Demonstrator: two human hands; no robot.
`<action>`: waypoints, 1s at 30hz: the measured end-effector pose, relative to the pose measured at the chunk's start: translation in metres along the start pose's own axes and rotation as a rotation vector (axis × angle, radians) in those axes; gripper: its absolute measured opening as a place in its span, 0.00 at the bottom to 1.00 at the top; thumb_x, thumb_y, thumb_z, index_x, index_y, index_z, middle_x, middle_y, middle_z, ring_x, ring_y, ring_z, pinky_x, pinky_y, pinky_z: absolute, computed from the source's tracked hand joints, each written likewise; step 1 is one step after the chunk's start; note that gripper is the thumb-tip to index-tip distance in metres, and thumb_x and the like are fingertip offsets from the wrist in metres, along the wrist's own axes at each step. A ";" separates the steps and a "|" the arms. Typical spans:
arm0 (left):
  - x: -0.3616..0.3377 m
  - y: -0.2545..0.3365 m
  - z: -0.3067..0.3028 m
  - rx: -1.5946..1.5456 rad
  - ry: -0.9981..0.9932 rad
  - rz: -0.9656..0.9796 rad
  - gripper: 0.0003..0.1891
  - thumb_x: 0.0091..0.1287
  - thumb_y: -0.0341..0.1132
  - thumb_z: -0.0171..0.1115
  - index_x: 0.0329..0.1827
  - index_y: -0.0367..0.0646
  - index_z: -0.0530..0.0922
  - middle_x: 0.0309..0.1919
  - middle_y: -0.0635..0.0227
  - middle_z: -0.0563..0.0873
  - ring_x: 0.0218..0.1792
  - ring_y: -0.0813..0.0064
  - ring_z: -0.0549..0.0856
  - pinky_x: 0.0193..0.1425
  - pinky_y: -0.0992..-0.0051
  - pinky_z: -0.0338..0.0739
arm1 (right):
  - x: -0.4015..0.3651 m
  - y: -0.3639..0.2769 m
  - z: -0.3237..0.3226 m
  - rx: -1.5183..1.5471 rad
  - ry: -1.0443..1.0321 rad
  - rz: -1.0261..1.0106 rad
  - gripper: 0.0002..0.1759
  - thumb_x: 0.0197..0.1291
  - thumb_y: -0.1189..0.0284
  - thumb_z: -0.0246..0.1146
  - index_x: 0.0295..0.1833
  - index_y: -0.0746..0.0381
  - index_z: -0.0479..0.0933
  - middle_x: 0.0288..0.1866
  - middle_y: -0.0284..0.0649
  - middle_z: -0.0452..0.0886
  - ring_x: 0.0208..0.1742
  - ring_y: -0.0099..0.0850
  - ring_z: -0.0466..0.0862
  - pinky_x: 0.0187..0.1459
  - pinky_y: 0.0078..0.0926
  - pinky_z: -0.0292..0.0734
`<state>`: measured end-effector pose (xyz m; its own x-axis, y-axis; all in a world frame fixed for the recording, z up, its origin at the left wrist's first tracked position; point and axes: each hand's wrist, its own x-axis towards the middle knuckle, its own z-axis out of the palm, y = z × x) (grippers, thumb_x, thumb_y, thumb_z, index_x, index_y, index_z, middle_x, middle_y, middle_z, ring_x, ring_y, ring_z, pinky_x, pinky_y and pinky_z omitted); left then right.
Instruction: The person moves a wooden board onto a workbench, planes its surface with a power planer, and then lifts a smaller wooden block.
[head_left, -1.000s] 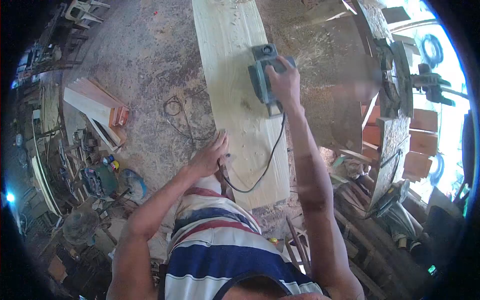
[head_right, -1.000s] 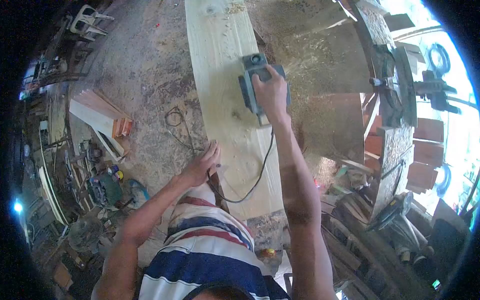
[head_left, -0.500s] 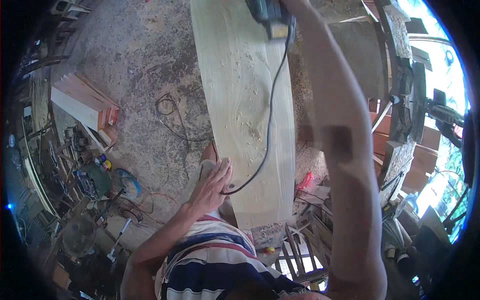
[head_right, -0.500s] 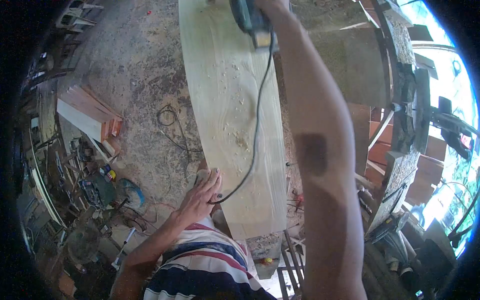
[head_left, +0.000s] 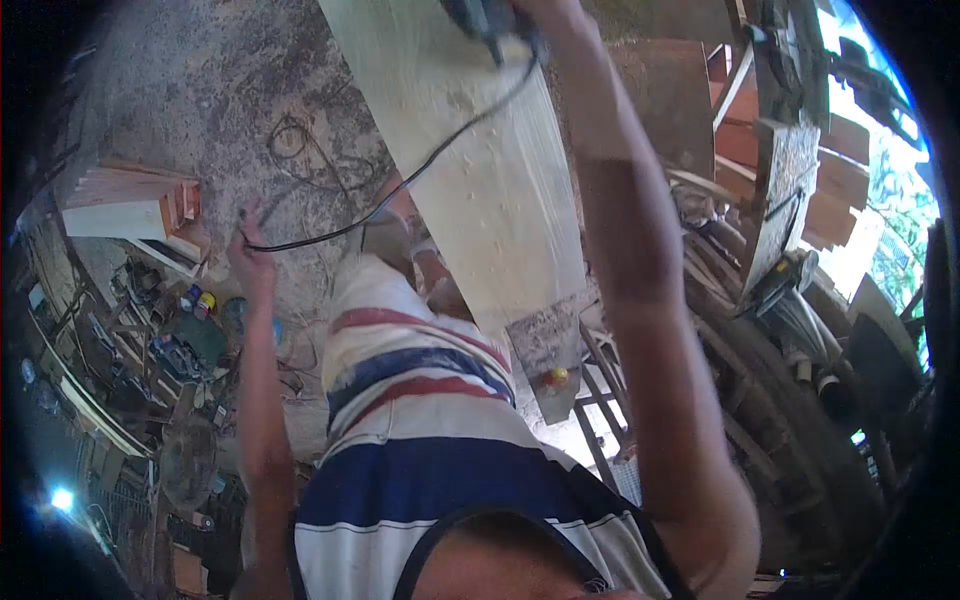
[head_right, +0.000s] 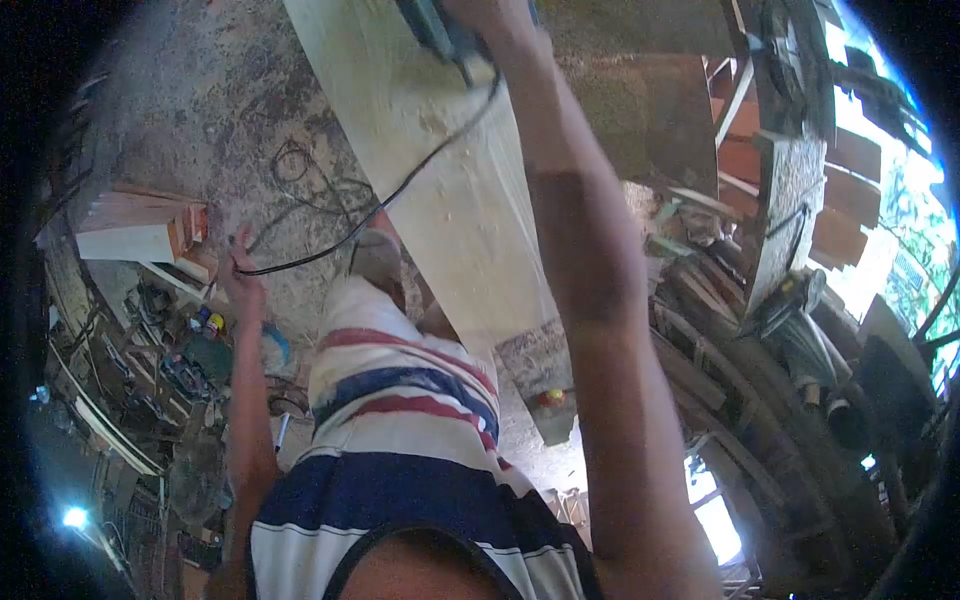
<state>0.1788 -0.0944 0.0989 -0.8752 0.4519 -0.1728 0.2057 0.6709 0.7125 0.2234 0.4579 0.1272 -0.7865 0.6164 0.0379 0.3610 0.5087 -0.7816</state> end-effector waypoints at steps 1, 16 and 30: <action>-0.004 -0.016 -0.005 -0.034 0.019 0.020 0.26 0.92 0.43 0.45 0.72 0.31 0.84 0.66 0.49 0.90 0.72 0.58 0.86 0.79 0.64 0.75 | -0.050 0.000 -0.012 0.024 0.001 0.035 0.24 0.70 0.66 0.73 0.67 0.64 0.86 0.60 0.53 0.92 0.59 0.42 0.92 0.62 0.38 0.86; -0.163 0.001 0.069 0.174 -0.368 0.290 0.21 0.88 0.43 0.52 0.76 0.44 0.80 0.62 0.49 0.89 0.67 0.44 0.87 0.71 0.57 0.80 | -0.596 -0.004 -0.129 0.223 -0.008 0.581 0.32 0.65 0.78 0.74 0.76 0.62 0.80 0.66 0.54 0.90 0.68 0.43 0.89 0.70 0.40 0.82; -0.170 -0.019 0.067 -0.040 -0.133 -0.353 0.34 0.92 0.56 0.42 0.70 0.31 0.84 0.43 0.57 0.91 0.43 0.64 0.85 0.54 0.64 0.81 | -0.348 -0.011 -0.076 0.158 -0.035 0.277 0.27 0.69 0.72 0.73 0.72 0.66 0.82 0.53 0.53 0.95 0.56 0.38 0.95 0.59 0.34 0.87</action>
<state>0.3528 -0.1451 0.0691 -0.8244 0.2712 -0.4969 -0.1178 0.7764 0.6192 0.5307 0.2833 0.1699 -0.6869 0.6962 -0.2086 0.4833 0.2232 -0.8465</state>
